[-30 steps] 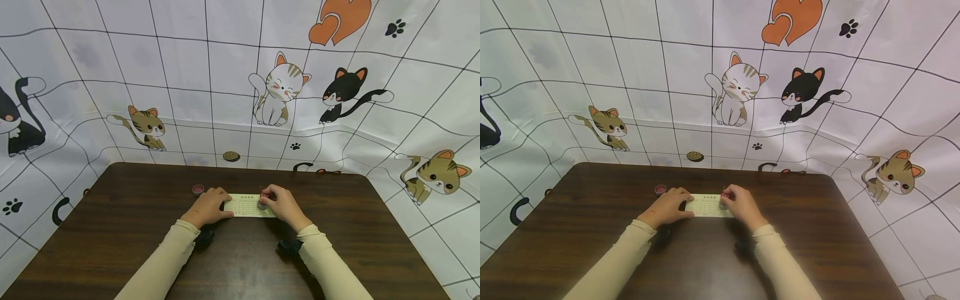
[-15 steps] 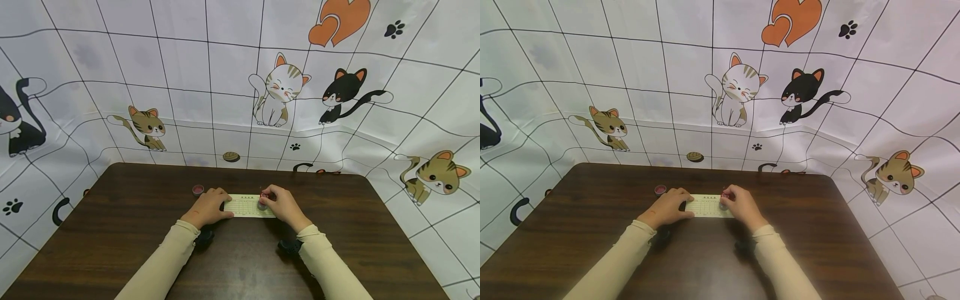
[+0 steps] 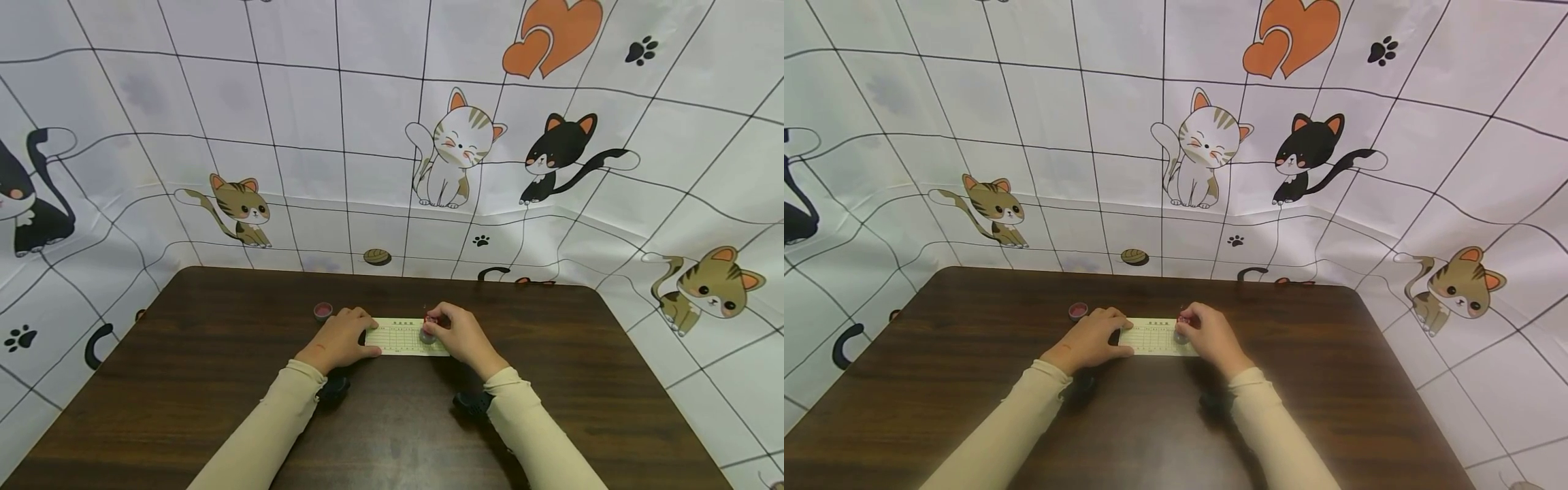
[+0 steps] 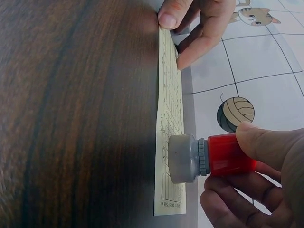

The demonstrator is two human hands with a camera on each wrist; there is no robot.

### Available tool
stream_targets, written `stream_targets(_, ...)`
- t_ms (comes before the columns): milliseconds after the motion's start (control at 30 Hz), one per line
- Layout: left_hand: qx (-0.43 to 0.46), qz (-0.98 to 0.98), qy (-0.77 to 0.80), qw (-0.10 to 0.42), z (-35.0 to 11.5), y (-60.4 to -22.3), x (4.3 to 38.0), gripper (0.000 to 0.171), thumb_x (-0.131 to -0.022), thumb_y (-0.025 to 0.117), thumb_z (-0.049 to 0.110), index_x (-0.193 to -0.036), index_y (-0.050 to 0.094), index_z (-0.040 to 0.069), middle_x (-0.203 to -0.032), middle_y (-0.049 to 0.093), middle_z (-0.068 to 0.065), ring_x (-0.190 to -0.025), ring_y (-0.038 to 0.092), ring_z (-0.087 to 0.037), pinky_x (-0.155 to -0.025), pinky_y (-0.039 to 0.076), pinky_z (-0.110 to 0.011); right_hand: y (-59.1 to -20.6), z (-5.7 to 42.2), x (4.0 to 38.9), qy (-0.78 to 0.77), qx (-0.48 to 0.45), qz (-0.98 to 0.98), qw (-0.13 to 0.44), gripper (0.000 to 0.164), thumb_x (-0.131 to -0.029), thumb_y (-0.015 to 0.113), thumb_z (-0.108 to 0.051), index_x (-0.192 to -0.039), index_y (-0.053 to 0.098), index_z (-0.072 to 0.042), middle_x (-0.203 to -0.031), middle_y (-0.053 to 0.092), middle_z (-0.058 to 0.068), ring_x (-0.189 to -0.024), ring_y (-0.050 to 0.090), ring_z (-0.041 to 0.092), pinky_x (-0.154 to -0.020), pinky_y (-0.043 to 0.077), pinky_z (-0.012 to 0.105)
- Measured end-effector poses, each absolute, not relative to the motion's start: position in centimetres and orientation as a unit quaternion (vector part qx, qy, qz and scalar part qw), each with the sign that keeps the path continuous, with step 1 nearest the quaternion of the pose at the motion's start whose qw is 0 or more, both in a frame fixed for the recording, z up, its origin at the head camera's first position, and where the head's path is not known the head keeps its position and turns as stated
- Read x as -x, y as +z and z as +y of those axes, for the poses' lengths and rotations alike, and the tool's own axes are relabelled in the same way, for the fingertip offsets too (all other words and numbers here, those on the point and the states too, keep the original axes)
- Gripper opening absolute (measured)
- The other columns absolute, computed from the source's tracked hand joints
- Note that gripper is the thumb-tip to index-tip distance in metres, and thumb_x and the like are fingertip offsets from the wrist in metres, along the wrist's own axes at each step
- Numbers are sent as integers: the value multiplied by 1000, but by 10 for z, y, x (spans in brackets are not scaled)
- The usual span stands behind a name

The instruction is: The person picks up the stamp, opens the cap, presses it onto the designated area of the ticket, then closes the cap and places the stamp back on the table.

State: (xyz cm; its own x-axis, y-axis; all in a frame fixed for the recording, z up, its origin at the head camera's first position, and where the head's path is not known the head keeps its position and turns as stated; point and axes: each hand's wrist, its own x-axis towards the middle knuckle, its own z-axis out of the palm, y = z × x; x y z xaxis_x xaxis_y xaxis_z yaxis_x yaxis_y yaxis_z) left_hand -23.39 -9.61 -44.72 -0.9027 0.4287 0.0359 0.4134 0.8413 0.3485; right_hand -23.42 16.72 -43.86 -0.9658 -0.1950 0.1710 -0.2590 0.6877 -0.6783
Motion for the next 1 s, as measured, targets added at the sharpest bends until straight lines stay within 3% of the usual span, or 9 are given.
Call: stream_targets(1000, -222, 958, 182, 22, -97, -448, 234, 53, -91, 80, 44, -133, 69, 14, -135, 61, -10, -130, 53, -36, -110, 42, -57, -440, 165, 234, 370, -116, -920, 46, 9, -93, 79, -14, -99, 72, -12, -101, 72, 4, -85, 60, 16, -79, 52, 38)
